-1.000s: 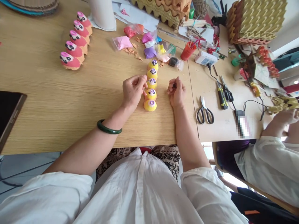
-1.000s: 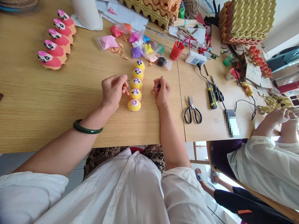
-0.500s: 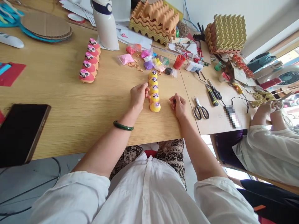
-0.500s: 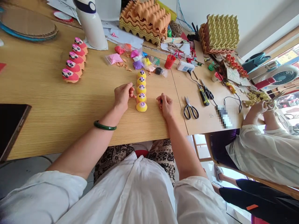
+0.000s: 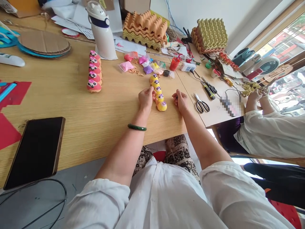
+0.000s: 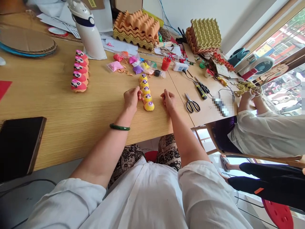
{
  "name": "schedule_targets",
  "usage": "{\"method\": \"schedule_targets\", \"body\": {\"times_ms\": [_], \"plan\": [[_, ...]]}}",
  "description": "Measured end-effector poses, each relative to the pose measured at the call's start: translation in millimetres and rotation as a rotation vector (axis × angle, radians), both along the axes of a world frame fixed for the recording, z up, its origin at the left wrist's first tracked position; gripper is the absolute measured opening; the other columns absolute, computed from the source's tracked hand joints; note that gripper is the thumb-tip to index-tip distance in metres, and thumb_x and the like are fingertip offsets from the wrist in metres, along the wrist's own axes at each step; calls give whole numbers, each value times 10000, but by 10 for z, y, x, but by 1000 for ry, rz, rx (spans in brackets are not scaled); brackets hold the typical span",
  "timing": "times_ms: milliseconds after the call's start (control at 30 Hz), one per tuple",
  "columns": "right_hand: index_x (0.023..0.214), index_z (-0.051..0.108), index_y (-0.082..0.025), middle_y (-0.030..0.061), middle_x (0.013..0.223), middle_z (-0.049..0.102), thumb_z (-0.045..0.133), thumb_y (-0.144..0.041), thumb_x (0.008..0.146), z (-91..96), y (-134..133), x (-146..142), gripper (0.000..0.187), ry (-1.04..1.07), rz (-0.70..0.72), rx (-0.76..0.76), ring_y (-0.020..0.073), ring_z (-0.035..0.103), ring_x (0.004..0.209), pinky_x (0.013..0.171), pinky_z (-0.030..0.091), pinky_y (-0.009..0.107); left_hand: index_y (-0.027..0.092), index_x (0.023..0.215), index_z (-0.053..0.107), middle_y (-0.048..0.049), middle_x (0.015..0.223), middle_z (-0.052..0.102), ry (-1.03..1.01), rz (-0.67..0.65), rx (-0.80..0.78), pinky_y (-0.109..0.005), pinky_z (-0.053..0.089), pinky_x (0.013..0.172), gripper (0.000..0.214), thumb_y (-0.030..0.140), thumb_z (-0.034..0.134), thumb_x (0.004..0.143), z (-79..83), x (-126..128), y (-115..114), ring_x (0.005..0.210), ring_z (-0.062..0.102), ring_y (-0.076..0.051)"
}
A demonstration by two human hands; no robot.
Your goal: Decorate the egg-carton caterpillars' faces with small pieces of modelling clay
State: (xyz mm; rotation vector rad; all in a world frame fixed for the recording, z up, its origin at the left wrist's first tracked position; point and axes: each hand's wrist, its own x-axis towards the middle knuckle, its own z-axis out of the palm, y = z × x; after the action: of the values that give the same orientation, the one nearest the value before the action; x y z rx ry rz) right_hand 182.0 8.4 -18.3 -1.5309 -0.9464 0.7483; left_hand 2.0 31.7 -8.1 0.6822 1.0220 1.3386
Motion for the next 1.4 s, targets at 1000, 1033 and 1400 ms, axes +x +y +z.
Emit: {"method": "schedule_targets", "body": {"times_ms": [1000,1033,1400], "plan": [[683,661,-185,-40,584,485,649,-857,791,-85,-76,177,680,-8,135,-21,72,385,472,420,296,238,154,575,600,66,500,484,-21,-39,2,-172,484,472,358,202,624,929,-75,-33,26,425,422,-54],[683,662,-184,-41,584,483,651,-851,793,-82,-86,179,676,-8,147,-26,72,383,470,422,286,239,156,573,598,65,499,482,-20,-35,2,-174,489,471,354,210,624,923,-73,-40,28,424,423,-55],[669,632,-197,-26,611,455,595,-820,901,-81,-180,180,666,-44,401,-24,106,375,554,503,274,283,163,545,620,31,534,520,87,-1,0,-223,558,462,290,295,723,782,-30,-89,-19,449,447,-73]]}}
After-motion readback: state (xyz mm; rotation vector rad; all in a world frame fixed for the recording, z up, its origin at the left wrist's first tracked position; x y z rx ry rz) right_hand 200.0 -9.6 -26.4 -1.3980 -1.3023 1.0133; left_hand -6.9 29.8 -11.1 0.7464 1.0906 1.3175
